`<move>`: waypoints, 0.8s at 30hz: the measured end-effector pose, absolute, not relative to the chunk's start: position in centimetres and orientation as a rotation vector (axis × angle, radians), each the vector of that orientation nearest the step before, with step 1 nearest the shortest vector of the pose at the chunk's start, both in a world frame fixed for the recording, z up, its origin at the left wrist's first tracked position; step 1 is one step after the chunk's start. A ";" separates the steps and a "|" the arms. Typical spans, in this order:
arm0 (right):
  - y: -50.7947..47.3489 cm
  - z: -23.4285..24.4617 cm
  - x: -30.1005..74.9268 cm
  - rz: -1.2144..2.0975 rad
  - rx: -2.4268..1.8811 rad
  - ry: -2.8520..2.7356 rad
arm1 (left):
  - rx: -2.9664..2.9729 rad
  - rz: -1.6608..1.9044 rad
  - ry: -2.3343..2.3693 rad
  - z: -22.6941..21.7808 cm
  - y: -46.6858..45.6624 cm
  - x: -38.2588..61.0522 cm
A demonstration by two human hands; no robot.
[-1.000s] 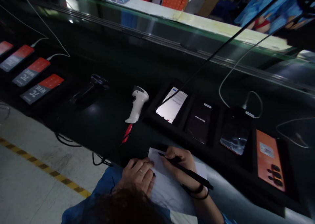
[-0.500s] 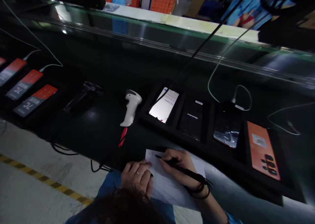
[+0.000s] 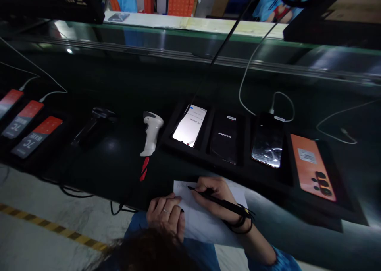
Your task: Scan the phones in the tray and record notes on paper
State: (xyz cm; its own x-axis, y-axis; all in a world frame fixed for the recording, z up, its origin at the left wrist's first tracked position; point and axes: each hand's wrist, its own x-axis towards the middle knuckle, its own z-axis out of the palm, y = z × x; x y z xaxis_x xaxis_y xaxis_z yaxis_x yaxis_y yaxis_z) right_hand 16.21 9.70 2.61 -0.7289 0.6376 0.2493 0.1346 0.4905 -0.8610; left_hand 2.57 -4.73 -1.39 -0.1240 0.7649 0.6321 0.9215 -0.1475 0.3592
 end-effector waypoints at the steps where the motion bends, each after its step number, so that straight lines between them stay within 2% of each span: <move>1: 9.7 2.6 16.2 1.187 -0.635 -2.187 | -1.939 -1.146 -1.901 -1.4 -4.7 2.6; 24: 9.8 2.9 17.6 1.166 -0.625 -2.122 | -1.936 -1.163 -1.894 -1.2 -4.8 2.7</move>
State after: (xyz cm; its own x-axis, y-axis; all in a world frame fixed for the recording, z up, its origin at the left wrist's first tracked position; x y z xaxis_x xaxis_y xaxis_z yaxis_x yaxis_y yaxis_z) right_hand 17.57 9.75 2.93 -0.6887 0.6611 0.2978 0.1032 0.4959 -0.8622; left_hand 2.73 -4.80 -1.19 -0.1269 0.7600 0.6374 0.9122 -0.1630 0.3760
